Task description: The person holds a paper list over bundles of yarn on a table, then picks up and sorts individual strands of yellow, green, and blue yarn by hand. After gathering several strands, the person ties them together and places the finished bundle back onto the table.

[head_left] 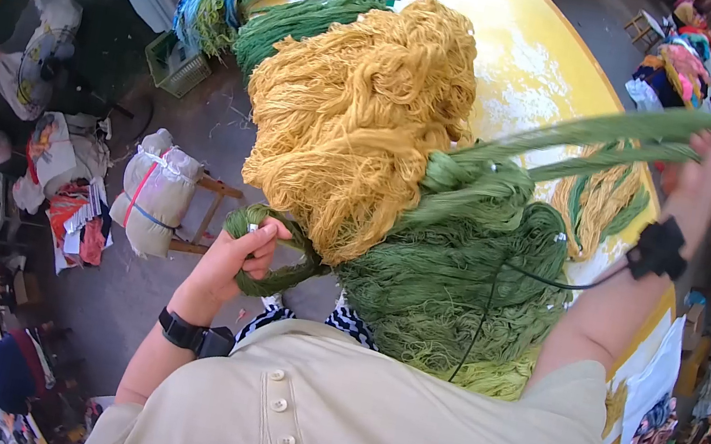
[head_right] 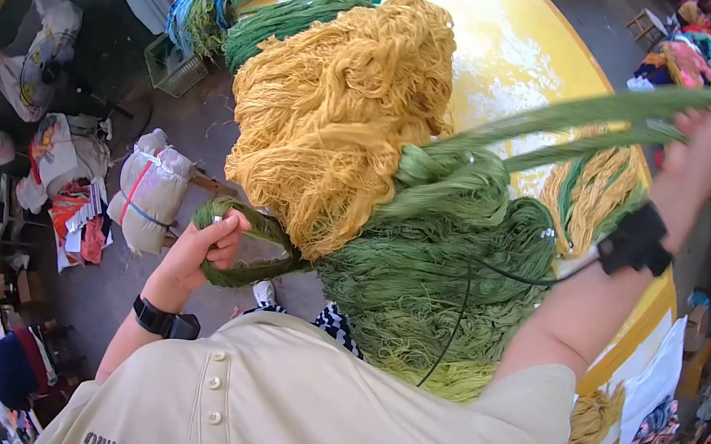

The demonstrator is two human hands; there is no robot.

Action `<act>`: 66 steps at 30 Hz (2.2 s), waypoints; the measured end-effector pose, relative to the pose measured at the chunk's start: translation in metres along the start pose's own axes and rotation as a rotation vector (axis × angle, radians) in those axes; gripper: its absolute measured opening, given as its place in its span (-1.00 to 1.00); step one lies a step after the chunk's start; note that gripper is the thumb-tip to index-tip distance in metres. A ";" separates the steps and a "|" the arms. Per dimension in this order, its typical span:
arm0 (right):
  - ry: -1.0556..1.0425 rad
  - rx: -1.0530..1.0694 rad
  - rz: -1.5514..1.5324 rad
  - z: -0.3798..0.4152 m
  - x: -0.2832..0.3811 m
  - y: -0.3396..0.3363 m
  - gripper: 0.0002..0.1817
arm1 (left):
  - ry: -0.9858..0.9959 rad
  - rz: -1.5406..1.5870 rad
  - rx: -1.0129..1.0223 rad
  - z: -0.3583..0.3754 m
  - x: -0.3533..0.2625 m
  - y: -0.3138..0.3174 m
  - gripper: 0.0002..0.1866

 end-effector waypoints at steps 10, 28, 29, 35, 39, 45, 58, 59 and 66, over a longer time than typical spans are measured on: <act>0.241 0.472 0.394 0.280 0.001 0.243 -0.68 | 0.104 0.101 0.309 -0.013 -0.043 -0.023 -0.80; 0.368 0.820 1.017 0.434 -0.147 0.378 0.13 | 0.881 0.571 0.240 0.108 -0.259 -0.359 -0.77; 0.369 0.817 1.011 0.433 -0.166 0.386 0.13 | 0.818 0.524 0.192 0.094 -0.250 -0.349 -0.79; 0.863 0.792 1.419 0.419 -0.305 0.395 0.18 | 0.494 0.457 -0.035 0.027 -0.206 -0.341 -0.79; 0.957 0.746 1.234 0.358 -0.370 0.361 -0.22 | 0.460 0.448 -0.105 0.003 -0.224 -0.359 -0.79; 0.691 0.919 1.313 0.240 -0.466 0.308 -0.48 | 0.396 0.445 -0.209 -0.064 -0.254 -0.367 -0.79; 0.018 0.967 1.050 0.081 -0.472 0.592 -0.77 | 0.085 0.107 -0.298 -0.238 -0.307 -0.277 -0.79; 0.160 1.062 1.280 0.089 -0.516 0.572 -0.78 | 0.068 0.081 -0.266 -0.250 -0.310 -0.271 -0.79; 0.444 1.101 1.437 0.072 -0.574 0.458 -0.78 | 0.029 0.041 -0.275 -0.282 -0.322 -0.291 -0.79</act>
Point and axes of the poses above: each hand's wrist, its own z-axis away from the middle knuckle, its own y-axis out of the palm, x = y × z, the point moved 6 cm from there along -z, towards the middle knuckle, and after that the axes turned 9 degrees about x, right-handed, at the moved point
